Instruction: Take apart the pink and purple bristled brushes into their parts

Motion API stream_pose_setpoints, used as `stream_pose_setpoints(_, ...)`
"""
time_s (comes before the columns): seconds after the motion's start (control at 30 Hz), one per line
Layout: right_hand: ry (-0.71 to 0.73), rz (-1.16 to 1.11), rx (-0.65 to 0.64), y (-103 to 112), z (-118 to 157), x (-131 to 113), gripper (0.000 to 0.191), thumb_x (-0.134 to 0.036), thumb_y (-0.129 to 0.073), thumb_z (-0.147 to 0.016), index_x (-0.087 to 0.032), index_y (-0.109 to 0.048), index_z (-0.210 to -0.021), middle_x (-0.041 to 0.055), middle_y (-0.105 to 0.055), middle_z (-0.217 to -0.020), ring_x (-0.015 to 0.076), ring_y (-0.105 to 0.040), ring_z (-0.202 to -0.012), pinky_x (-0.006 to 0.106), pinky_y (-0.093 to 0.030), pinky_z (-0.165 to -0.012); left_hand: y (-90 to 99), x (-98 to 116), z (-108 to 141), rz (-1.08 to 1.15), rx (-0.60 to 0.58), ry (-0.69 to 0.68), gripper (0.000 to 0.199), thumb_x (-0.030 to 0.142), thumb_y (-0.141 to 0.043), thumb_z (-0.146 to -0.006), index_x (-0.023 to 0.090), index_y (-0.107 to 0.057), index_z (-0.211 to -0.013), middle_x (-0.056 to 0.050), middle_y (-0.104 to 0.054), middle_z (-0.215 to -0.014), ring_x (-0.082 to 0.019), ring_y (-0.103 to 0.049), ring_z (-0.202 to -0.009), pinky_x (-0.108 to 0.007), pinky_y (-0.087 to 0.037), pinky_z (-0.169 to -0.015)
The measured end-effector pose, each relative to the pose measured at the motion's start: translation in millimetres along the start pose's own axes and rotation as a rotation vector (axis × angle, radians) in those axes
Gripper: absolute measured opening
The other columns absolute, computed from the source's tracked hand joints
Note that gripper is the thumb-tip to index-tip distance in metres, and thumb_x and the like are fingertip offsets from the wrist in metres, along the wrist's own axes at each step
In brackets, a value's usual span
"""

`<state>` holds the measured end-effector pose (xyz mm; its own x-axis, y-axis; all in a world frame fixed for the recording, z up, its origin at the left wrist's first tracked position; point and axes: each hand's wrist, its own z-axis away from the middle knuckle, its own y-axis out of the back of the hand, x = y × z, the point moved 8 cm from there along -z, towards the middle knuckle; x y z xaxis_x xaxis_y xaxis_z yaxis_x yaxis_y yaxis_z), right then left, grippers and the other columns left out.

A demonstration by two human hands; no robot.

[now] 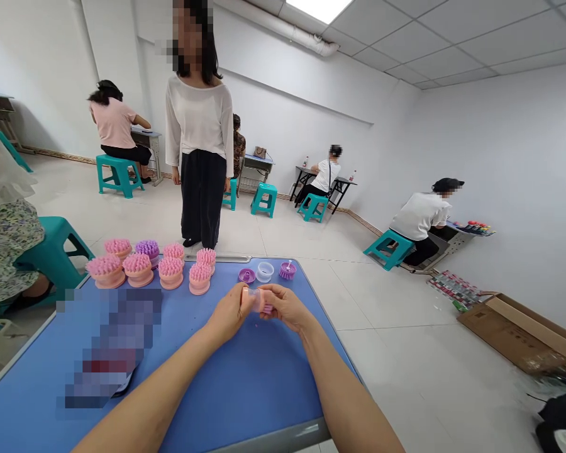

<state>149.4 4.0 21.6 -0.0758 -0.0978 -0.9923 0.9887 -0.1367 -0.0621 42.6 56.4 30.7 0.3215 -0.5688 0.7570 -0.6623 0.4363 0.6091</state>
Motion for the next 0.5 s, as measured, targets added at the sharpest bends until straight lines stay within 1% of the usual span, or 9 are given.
stream_pose_setpoints(0.1,0.078,0.042,-0.011,-6,4,-8,0.043,-0.039,-0.074,-0.061,-0.019,-0.058,-0.095,-0.0014,-0.062,-0.077,0.0123,-0.06,-0.067,0.03,-0.05,-0.066,1.3,-7,-1,-0.029,0.009,0.072,0.038,0.041,-0.023,-0.087,0.016,-0.048,-0.1,-0.008,-0.061,-0.086,-0.023,-0.059,-0.078,-0.034,-0.043,-0.069)
stream_pose_setpoints(0.17,0.136,0.063,-0.017,-9,8,-15,0.042,-0.032,-0.077,-0.057,-0.021,-0.059,-0.093,-0.0001,-0.061,-0.092,0.0134,-0.059,-0.08,0.03,-0.049,-0.074,3.4,-9,-1,-0.038,0.03,0.089,0.037,0.041,-0.021,-0.088,0.017,-0.049,-0.093,-0.007,-0.06,-0.082,-0.022,-0.057,-0.075,-0.033,-0.042,-0.067)
stream_pose_setpoints(0.23,0.175,0.08,-0.036,-10,12,-21,0.052,-0.027,-0.08,-0.053,-0.025,-0.058,-0.101,0.0013,-0.054,-0.114,0.0156,-0.057,-0.094,0.029,-0.048,-0.079,5.0,-10,-2,-0.043,0.045,0.111,0.038,0.04,-0.018,-0.088,0.019,-0.049,-0.086,-0.005,-0.058,-0.078,-0.021,-0.056,-0.072,-0.032,-0.041,-0.066)
stream_pose_setpoints(0.27,0.175,0.088,-0.044,-10,14,-23,0.06,-0.027,-0.08,-0.052,-0.028,-0.055,-0.107,0.0018,-0.049,-0.122,0.0165,-0.056,-0.098,0.029,-0.048,-0.08,5.4,-11,-2,-0.043,0.046,0.119,0.037,0.04,-0.018,-0.088,0.019,-0.048,-0.084,-0.004,-0.057,-0.076,-0.021,-0.056,-0.071,-0.031,-0.04,-0.065)
stream_pose_setpoints(0.3,0.153,0.094,-0.047,-10,14,-22,0.067,-0.029,-0.08,-0.054,-0.031,-0.051,-0.114,0.0022,-0.046,-0.126,0.0167,-0.056,-0.1,0.029,-0.048,-0.081,5.4,-11,-2,-0.04,0.044,0.124,0.037,0.041,-0.018,-0.088,0.019,-0.047,-0.082,-0.004,-0.057,-0.075,-0.02,-0.055,-0.069,-0.031,-0.04,-0.064)
stream_pose_setpoints(0.33,0.111,0.1,-0.045,-8,15,-20,0.07,-0.033,-0.078,-0.058,-0.032,-0.045,-0.12,0.0032,-0.047,-0.125,0.0162,-0.057,-0.098,0.03,-0.049,-0.08,5.3,-10,-2,-0.037,0.04,0.126,0.037,0.042,-0.018,-0.088,0.02,-0.046,-0.081,-0.003,-0.056,-0.074,-0.02,-0.054,-0.068,-0.03,-0.04,-0.063)
stream_pose_setpoints(0.37,0.058,0.105,-0.039,-7,14,-16,0.067,-0.041,-0.073,-0.064,-0.031,-0.042,-0.123,0.0043,-0.051,-0.119,0.0154,-0.06,-0.092,0.03,-0.05,-0.076,5.2,-10,-1,-0.033,0.037,0.127,0.036,0.043,-0.018,-0.087,0.02,-0.046,-0.08,-0.002,-0.055,-0.073,-0.019,-0.054,-0.067,-0.03,-0.04,-0.062)
stream_pose_setpoints(0.43,-0.041,0.112,-0.033,-7,13,-6,0.054,-0.055,-0.056,-0.075,-0.025,-0.046,-0.119,0.0049,-0.061,-0.097,0.014,-0.063,-0.075,0.029,-0.052,-0.065,5.3,-9,-1,-0.024,0.034,0.13,0.036,0.043,-0.018,-0.087,0.02,-0.045,-0.08,-0.001,-0.054,-0.071,-0.018,-0.053,-0.066,-0.029,-0.039,-0.062)
stream_pose_setpoints(0.5,-0.078,0.122,-0.046,-10,11,-1,0.051,-0.06,-0.047,-0.078,-0.02,-0.053,-0.108,0.0034,-0.061,-0.08,0.0133,-0.062,-0.061,0.027,-0.05,-0.055,5.5,-10,-1,-0.015,0.035,0.136,0.037,0.043,-0.018,-0.087,0.02,-0.046,-0.08,-0.001,-0.054,-0.071,-0.018,-0.053,-0.066,-0.028,-0.039,-0.062)
